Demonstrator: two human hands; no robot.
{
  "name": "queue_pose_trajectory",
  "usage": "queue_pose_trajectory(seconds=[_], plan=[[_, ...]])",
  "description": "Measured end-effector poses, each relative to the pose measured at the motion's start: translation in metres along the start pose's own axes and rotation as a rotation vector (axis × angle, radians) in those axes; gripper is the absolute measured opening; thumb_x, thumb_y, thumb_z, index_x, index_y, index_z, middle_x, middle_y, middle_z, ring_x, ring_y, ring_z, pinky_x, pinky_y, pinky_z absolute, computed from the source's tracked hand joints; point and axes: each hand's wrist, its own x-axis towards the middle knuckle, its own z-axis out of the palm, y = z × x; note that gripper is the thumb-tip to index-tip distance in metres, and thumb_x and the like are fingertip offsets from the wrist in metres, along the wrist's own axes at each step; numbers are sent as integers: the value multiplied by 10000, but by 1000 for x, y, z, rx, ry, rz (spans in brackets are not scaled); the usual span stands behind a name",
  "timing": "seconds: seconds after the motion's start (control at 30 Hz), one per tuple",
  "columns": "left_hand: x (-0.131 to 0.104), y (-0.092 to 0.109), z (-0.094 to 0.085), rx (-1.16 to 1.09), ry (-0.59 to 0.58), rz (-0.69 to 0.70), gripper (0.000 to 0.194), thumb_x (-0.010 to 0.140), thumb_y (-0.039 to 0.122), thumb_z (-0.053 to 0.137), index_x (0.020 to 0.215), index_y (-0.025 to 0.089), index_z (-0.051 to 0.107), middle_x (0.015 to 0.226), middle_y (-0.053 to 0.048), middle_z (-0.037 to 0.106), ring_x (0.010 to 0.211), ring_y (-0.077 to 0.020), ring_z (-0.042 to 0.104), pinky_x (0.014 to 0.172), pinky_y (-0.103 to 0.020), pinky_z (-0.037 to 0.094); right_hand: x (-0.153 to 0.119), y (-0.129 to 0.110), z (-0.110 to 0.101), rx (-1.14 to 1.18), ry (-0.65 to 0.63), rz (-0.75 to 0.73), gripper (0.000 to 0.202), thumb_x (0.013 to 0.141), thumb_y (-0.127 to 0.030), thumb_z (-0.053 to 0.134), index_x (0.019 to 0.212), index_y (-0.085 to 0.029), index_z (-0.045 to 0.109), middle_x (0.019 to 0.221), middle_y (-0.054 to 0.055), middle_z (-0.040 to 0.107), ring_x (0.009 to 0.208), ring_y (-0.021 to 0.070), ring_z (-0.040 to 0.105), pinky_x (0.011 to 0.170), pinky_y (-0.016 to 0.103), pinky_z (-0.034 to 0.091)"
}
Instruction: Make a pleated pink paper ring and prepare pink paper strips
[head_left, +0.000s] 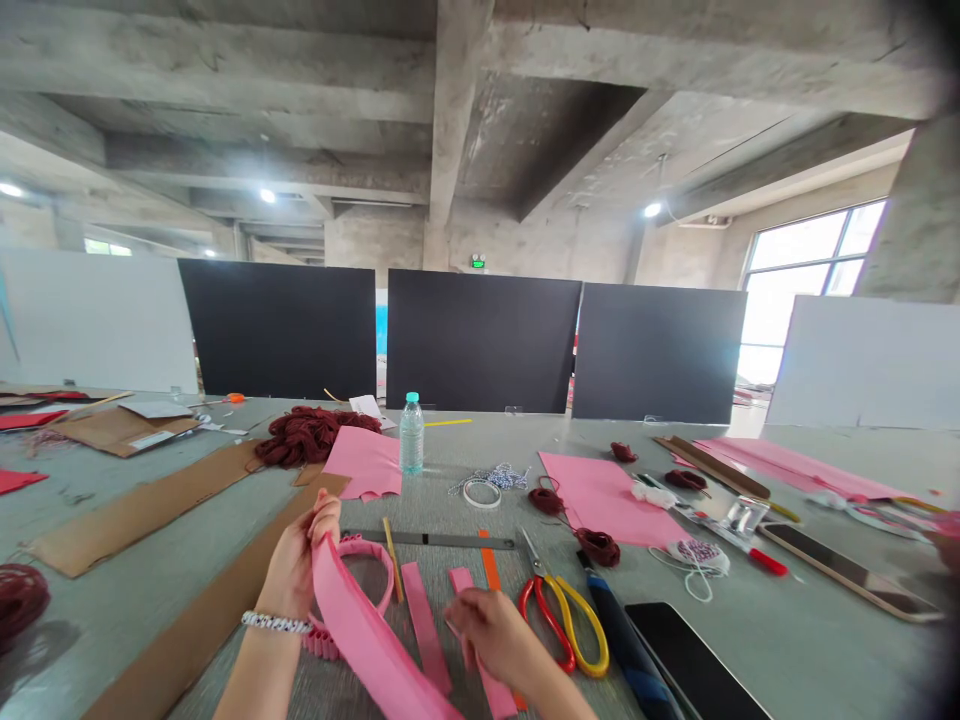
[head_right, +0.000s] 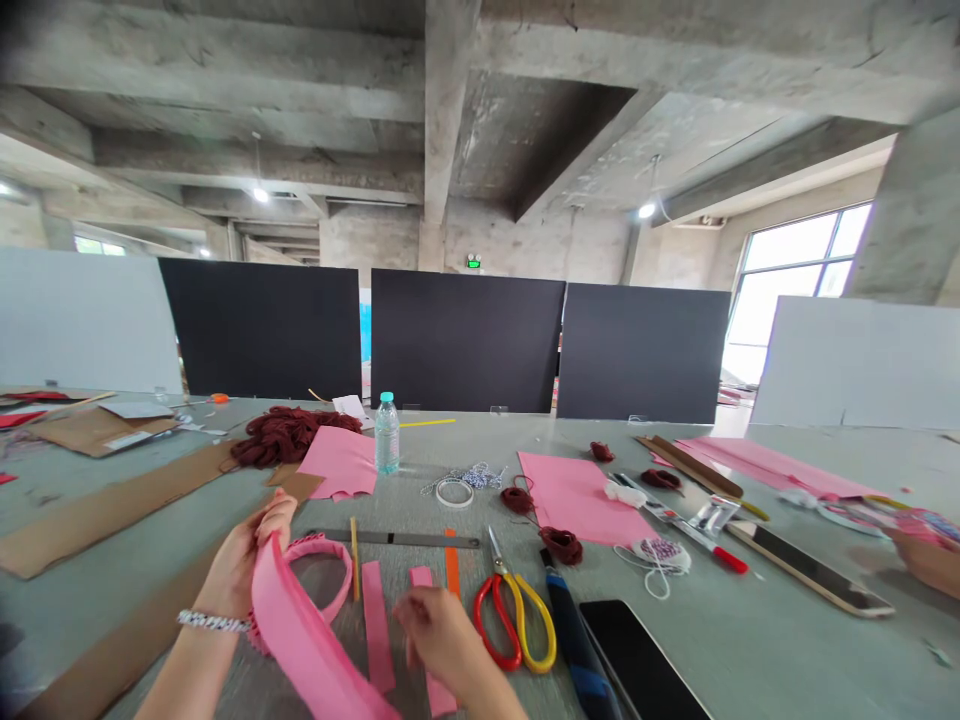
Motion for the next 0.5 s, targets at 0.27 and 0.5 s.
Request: queue_pose_trajectory(seconds=[0.27,0.5], plan=[[2,-11,-3,-118,-29,-200,341,887,105,91,704,150,375,494,80,289,298,-34,279,260,-123,245,3,0,25,-588,146,-245,185,647,-333,613,822,-306,666,821,37,570,869,233,483,725,320,383],[5,-10,-6,-174,-38,-225,341,890,131,103,698,153,384,487,77,293,294,-42,264,255,-139,247,3,-3,-24,-203,460,-279,240,796,-260,419,884,-190,630,805,53,626,735,168,554,687,256,412]])
